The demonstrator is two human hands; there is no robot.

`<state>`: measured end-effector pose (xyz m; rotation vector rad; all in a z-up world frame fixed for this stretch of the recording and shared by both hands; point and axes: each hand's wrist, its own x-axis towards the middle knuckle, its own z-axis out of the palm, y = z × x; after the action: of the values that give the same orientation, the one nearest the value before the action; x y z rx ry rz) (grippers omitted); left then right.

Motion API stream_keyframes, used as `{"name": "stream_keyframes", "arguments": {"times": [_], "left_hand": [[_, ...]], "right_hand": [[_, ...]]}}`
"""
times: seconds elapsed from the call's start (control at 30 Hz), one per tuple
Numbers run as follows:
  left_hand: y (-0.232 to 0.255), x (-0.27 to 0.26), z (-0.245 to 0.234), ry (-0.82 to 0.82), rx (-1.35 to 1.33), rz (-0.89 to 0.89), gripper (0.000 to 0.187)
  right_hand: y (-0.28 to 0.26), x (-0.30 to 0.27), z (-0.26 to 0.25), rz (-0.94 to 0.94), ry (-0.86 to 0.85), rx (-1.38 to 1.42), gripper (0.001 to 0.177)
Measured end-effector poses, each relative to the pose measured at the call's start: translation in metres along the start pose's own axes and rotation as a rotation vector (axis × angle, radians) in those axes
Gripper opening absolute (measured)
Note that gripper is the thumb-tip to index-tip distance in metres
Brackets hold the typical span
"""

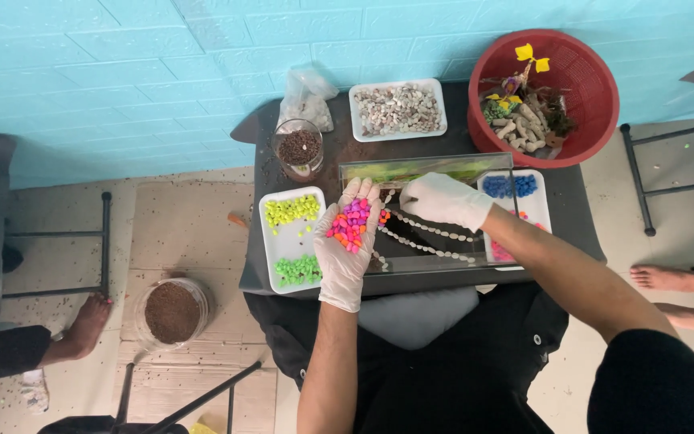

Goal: Decorating a small glass tank by carefully placing colored stones to create a decorative border.

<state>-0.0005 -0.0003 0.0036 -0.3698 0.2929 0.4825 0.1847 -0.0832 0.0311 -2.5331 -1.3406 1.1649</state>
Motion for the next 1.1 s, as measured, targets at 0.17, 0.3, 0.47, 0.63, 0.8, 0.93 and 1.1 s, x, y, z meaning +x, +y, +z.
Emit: {"name": "stream_keyframes", "arguments": {"times": [0.17,0.3,0.47,0.63,0.8,0.93,1.1], "left_hand": [[0.002,0.004,-0.006,-0.028,0.032,-0.012,0.054],[0.001,0.006,-0.007,-0.041,0.069,0.002,0.056],[0.004,0.006,-0.009,-0.019,0.062,-0.012,0.056],[0.008,0.011,-0.018,-0.070,0.182,-0.018,0.057],[0.006,0.005,-0.002,-0.020,0.202,-0.044,0.053],[0.000,-0.006,0.017,0.007,0.248,-0.065,0.048],[-0.012,0.000,0.017,0.144,0.148,0.040,0.044]], "right_hand": [[-0.022,-0.048,-0.025,-0.011,0.217,0.282,0.024],[-0.050,-0.076,-0.029,-0.086,0.320,0.411,0.023],[-0.062,-0.071,-0.011,-0.178,0.325,0.443,0.025],[-0.054,-0.043,0.019,-0.412,0.489,0.032,0.022],[-0.071,-0.051,0.015,-0.439,0.433,0.035,0.026],[-0.055,-0.020,0.039,-0.523,0.617,-0.159,0.024],[-0.039,0.010,0.061,-0.620,0.772,-0.380,0.014]]}}
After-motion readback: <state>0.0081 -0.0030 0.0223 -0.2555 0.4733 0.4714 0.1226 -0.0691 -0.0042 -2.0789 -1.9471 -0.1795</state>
